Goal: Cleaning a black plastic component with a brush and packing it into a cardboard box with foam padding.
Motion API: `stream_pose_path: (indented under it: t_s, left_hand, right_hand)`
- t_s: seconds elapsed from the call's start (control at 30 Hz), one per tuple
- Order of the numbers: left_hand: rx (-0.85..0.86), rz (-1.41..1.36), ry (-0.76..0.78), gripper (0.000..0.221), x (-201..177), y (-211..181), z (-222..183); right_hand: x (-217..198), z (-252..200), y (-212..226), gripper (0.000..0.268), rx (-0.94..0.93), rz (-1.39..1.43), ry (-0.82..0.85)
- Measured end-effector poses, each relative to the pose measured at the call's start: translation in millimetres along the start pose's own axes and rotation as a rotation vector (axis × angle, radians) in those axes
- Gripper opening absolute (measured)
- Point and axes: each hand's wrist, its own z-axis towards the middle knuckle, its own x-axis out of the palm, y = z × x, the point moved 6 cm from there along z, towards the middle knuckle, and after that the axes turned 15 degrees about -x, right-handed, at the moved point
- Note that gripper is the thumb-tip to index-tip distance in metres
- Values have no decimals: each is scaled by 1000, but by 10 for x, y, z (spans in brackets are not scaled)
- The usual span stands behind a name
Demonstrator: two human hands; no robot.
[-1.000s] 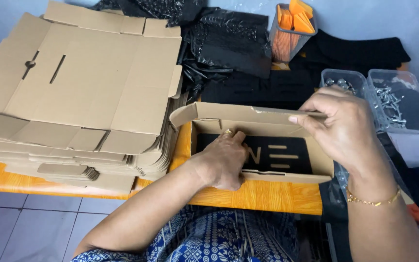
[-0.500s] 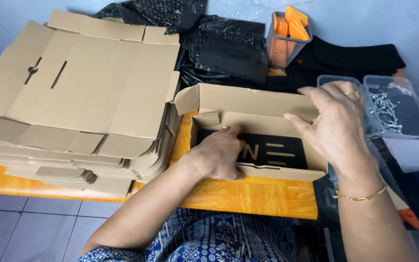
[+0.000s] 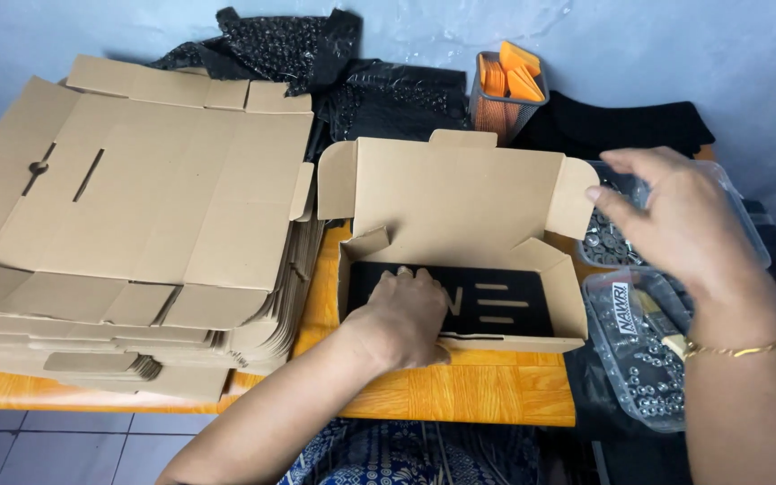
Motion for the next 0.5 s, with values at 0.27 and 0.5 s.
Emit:
stream_pose_path:
  t_s: [0.27, 0.5]
  left_hand:
    - [105, -78, 17, 94, -2, -70, 90]
    - [133, -115, 57, 97, 47, -71, 173]
  right_hand:
    - [156, 245, -1264, 37, 384, 68, 54]
    - [526, 691, -1981, 39, 450, -27, 139]
